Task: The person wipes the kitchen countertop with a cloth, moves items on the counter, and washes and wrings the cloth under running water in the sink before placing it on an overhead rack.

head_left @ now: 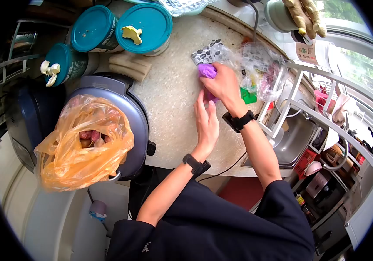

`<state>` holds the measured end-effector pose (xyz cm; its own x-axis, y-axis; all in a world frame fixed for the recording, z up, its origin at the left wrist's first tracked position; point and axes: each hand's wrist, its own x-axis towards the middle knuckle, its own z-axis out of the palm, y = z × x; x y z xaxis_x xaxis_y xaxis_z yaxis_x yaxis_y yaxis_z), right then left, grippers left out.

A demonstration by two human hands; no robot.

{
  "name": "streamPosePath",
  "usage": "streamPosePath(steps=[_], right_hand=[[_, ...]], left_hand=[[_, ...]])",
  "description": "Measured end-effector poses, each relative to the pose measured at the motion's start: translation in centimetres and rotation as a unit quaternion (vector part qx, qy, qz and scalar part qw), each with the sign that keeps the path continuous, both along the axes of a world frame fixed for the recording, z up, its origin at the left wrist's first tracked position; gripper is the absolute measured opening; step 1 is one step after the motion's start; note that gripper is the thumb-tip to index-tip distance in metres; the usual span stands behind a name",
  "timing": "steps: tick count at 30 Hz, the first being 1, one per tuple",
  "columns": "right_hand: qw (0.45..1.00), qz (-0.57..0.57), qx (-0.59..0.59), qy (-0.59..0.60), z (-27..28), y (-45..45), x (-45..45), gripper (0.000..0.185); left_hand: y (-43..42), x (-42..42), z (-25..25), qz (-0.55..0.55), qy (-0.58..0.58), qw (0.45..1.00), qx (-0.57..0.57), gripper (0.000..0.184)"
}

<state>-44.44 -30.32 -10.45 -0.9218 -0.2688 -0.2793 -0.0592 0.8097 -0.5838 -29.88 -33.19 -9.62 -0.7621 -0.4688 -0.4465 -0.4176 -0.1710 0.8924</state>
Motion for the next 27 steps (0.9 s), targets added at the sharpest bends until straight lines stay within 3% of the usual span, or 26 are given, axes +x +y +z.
streamPosePath(steps=[2, 5, 6, 10, 13, 14, 17, 18, 21, 22, 25, 27], right_hand=[[0.999, 0.024, 0.015, 0.036, 0.4, -0.3, -1.4, 0.035], [0.997, -0.015, 0.003, -0.073, 4.0, -0.5, -2.5, 0.04], [0.998, -0.021, 0.015, -0.051, 4.5, -0.3, -2.5, 0.057], [0.992, -0.046, 0.05, -0.108, 4.7, 1.5, -3.1, 0.083], [0.997, 0.034, 0.004, -0.07, 2.1, 3.2, -1.2, 0.082], [0.994, 0.032, 0.03, -0.102, 1.6, 3.6, -0.8, 0.081], [0.993, 0.056, -0.05, -0.087, 0.4, 4.8, 0.0, 0.079], [0.99, 0.073, -0.092, -0.072, 0.0, 4.8, 0.0, 0.076], [0.986, -0.045, -0.1, -0.122, -0.1, 4.7, -0.6, 0.075], [0.982, -0.085, -0.1, -0.138, 0.0, 4.7, -0.8, 0.074], [0.979, -0.172, -0.105, -0.009, -0.5, 5.3, -2.9, 0.067], [0.956, -0.261, -0.113, 0.072, -0.4, 4.7, -4.5, 0.06]], left_hand=[[0.2, -1.6, -1.3, 0.052, 0.027, 0.998, -0.024, 0.047], [-1.9, -3.9, 0.3, 0.076, 0.021, 0.997, 0.01, 0.049], [-2.5, -4.6, 0.2, 0.087, 0.043, 0.995, -0.019, 0.045], [-4.5, -8.0, -1.5, 0.137, 0.047, 0.989, -0.022, 0.049], [-5.0, -9.7, -1.8, 0.145, 0.014, 0.988, 0.043, 0.057], [-4.8, -9.9, -2.8, 0.154, 0.021, 0.988, -0.009, 0.06], [-5.4, -9.9, -3.0, 0.181, 0.009, 0.976, 0.118, 0.056], [-5.4, -9.9, -2.8, 0.209, 0.017, 0.963, 0.166, 0.043], [-6.1, -9.1, -2.3, 0.156, 0.032, 0.977, 0.143, 0.027], [-6.0, -8.7, -1.9, 0.184, 0.06, 0.974, 0.117, 0.016], [-5.8, -7.3, -1.3, 0.224, 0.072, 0.971, 0.029, 0.013], [-5.8, -6.2, -0.7, 0.234, 0.082, 0.968, 0.038, 0.015]])
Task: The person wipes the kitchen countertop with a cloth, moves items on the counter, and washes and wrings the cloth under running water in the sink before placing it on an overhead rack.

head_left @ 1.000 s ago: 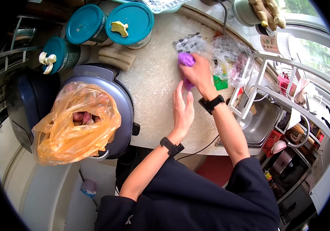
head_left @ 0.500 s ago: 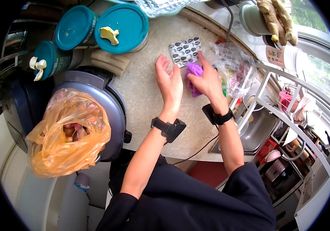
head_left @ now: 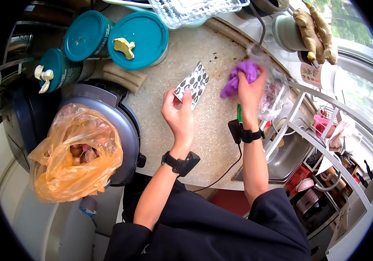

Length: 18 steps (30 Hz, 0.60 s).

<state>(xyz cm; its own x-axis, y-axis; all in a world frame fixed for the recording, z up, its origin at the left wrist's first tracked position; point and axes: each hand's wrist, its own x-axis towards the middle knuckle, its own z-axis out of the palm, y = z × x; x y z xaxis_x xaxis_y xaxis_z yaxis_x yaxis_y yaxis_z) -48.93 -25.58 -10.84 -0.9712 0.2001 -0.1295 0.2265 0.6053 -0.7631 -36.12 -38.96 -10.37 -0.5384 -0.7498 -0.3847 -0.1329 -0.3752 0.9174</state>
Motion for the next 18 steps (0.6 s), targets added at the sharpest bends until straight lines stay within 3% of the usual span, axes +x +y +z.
streamPosePath(steps=[1, 4, 8, 12, 16, 18], right_hand=[[0.998, -0.051, 0.002, 0.036, 0.1, -0.4, -0.8, 0.056], [0.993, -0.005, 0.066, 0.096, -0.4, -2.0, -2.3, 0.051], [0.953, 0.13, 0.202, 0.186, -3.6, -2.7, -2.5, 0.052], [0.948, 0.214, 0.122, 0.203, -3.1, -2.6, -1.2, 0.053], [0.952, 0.279, -0.028, 0.122, -2.9, -3.0, 1.1, 0.046], [0.931, 0.343, -0.044, 0.115, -2.8, -2.3, 3.0, 0.04]], left_hand=[[-0.1, 0.4, 0.5, 0.002, 0.005, 1.0, 0.02, 0.015], [-0.1, 1.6, 1.3, 0.015, 0.013, 0.997, 0.076, 0.017], [0.2, 2.5, 2.1, 0.034, 0.025, 0.992, 0.116, 0.016], [0.8, 3.8, 3.5, 0.032, 0.027, 0.991, 0.126, 0.013], [2.2, 6.9, 4.1, -0.029, -0.002, 0.997, 0.071, 0.009], [2.9, 8.4, 5.5, -0.047, -0.019, 0.995, 0.089, 0.009]])
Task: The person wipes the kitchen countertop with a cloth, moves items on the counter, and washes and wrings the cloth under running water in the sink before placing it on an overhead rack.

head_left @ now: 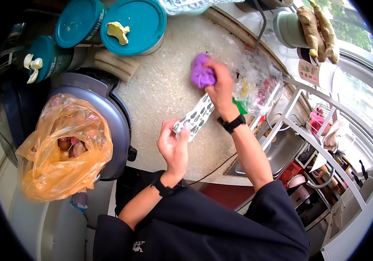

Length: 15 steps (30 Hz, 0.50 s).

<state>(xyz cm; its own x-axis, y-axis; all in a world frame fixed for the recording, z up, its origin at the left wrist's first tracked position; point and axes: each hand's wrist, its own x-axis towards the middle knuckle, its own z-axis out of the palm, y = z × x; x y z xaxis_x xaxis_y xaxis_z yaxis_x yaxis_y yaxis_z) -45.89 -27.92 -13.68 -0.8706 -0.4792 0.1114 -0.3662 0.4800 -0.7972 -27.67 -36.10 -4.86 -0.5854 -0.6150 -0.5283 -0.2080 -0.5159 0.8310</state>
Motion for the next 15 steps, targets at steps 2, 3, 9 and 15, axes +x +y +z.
streamPosePath(steps=[2, 3, 9, 15], right_hand=[[0.999, 0.046, -0.018, 0.002, 0.3, 0.7, 0.9, 0.04], [0.999, 0.032, 0.004, 0.013, -0.8, 1.5, 0.5, 0.039], [0.984, -0.128, 0.105, 0.07, -0.3, -1.2, -5.8, 0.048], [0.979, 0.114, 0.132, 0.108, 1.0, 1.7, -1.3, 0.056]], left_hand=[[0.3, 0.9, 1.1, -0.012, 0.005, 1.0, 0.001, 0.012], [0.4, 1.4, 1.1, -0.021, 0.002, 1.0, -0.003, 0.011], [0.3, 1.7, 1.6, -0.039, 0.008, 0.999, -0.005, 0.011], [0.1, 0.5, 1.5, -0.008, 0.021, 1.0, 0.007, 0.01]])
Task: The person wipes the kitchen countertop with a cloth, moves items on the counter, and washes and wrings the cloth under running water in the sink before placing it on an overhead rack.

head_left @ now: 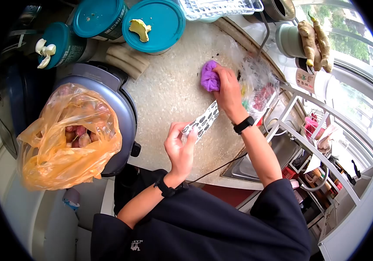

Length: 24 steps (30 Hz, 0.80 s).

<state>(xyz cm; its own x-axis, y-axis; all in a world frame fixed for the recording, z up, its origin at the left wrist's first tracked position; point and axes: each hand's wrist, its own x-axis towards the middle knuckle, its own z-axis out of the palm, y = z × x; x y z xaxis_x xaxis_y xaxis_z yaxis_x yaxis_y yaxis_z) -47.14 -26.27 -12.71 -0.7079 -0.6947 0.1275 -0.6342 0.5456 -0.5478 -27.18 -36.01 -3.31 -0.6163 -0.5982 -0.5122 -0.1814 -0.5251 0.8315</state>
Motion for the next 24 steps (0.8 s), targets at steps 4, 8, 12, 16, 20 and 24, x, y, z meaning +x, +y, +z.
streamPosePath(steps=[4, 8, 12, 16, 20, 24], right_hand=[[0.991, -0.125, 0.049, 0.01, 0.8, -1.9, -3.6, 0.05], [0.999, -0.014, 0.018, 0.035, -0.6, -0.4, 0.8, 0.042], [0.996, -0.076, 0.044, -0.004, 0.6, -1.6, -2.9, 0.042], [0.995, -0.07, 0.059, 0.038, 0.2, -2.2, -0.5, 0.05], [0.997, -0.052, 0.062, 0.014, 0.2, -1.3, 1.0, 0.045], [0.995, -0.1, 0.009, 0.015, 1.0, -3.3, -1.3, 0.04]], left_hand=[[-0.4, -2.4, -0.8, 0.018, 0.02, 0.999, 0.032, 0.01], [-0.2, -3.3, -1.0, 0.047, 0.029, 0.997, 0.056, 0.012], [-0.5, -5.1, -0.4, 0.087, 0.036, 0.99, 0.101, 0.014], [-1.0, -4.3, -1.0, 0.083, 0.03, 0.991, 0.098, 0.015], [-2.1, -4.8, -0.6, 0.086, 0.024, 0.992, 0.086, 0.016], [-2.3, -6.6, 1.1, 0.084, 0.08, 0.988, 0.101, 0.018]])
